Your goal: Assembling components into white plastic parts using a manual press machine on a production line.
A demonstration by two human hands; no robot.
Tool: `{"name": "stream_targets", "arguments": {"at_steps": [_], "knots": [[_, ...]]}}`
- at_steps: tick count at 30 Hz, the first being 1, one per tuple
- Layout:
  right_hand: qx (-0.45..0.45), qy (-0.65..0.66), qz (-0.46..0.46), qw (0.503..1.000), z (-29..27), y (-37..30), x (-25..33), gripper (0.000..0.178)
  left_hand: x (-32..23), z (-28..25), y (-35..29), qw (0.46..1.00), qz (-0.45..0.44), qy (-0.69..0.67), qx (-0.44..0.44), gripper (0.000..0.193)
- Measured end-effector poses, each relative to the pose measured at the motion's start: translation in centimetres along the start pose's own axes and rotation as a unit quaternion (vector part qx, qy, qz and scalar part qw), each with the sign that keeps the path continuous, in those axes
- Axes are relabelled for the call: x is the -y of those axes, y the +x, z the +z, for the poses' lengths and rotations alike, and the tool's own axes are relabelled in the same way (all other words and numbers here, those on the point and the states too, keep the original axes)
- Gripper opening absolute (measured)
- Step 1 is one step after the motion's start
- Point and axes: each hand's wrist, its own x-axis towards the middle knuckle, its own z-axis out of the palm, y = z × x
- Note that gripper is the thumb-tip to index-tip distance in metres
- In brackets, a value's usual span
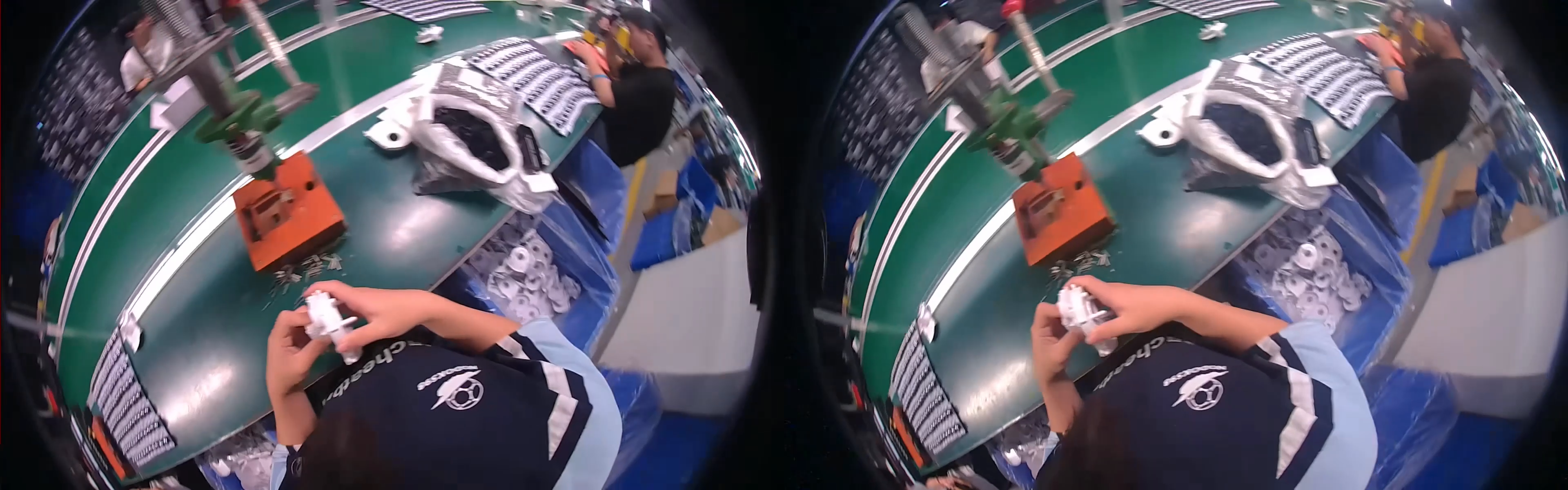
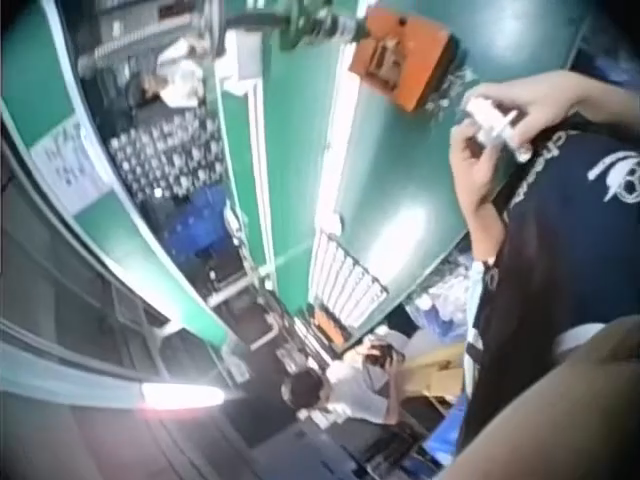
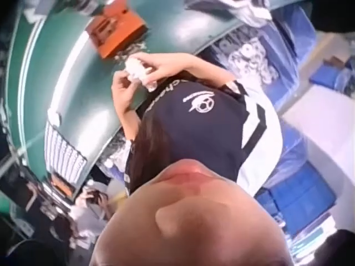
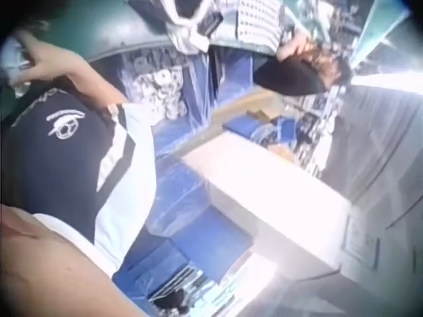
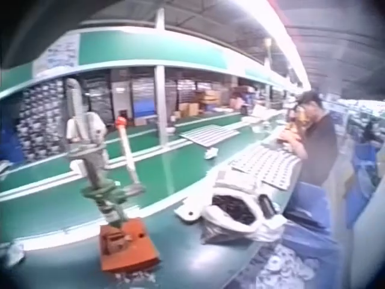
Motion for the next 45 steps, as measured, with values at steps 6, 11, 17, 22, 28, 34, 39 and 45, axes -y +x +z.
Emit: {"name": "stream_targets", "arguments": {"at_steps": [6, 11, 17, 22, 28, 34, 39, 45], "knots": [[-0.24, -0.126, -0.059, 0.961, -0.9, 0.5, 1.0, 0.075, 0.2, 2.6, 1.9, 0.98, 0.064, -0.181, -0.06, 0.053], [-0.277, -0.289, -0.174, 0.9, -0.2, 1.0, 1.2, 0.08, 0.8, 4.1, 3.2, 0.986, 0.071, 0.076, -0.131, 0.039], [-0.56, -0.387, -0.076, 0.729, -11.3, -4.5, 4.3, 0.024, -4.2, -1.4, 5.6, 0.81, 0.203, 0.526, -0.162, 0.012], [-0.545, -0.59, 0.143, 0.578, -23.2, -12.6, 1.2, 0.023, -3.4, -4.5, 10.3, 0.683, 0.187, 0.704, -0.051, 0.014], [-0.538, -0.617, 0.178, 0.546, -22.3, -10.5, -0.4, 0.016, -0.1, -5.8, 12.6, 0.618, 0.247, 0.739, -0.105, 0.009], [-0.496, -0.635, 0.232, 0.545, -22.0, -11.3, 0.8, 0.02, -0.7, -5.5, 12.4, 0.647, 0.299, 0.696, -0.084, 0.011], [-0.452, -0.609, 0.152, 0.633, -22.4, -13.1, 1.0, 0.019, 0.3, -6.9, 12.6, 0.596, 0.309, 0.734, -0.107, 0.015], [-0.488, -0.52, 0.105, 0.693, -21.9, -13.8, 0.5, 0.02, -0.4, -7.9, 12.4, 0.623, 0.265, 0.733, -0.06, 0.008]]}}
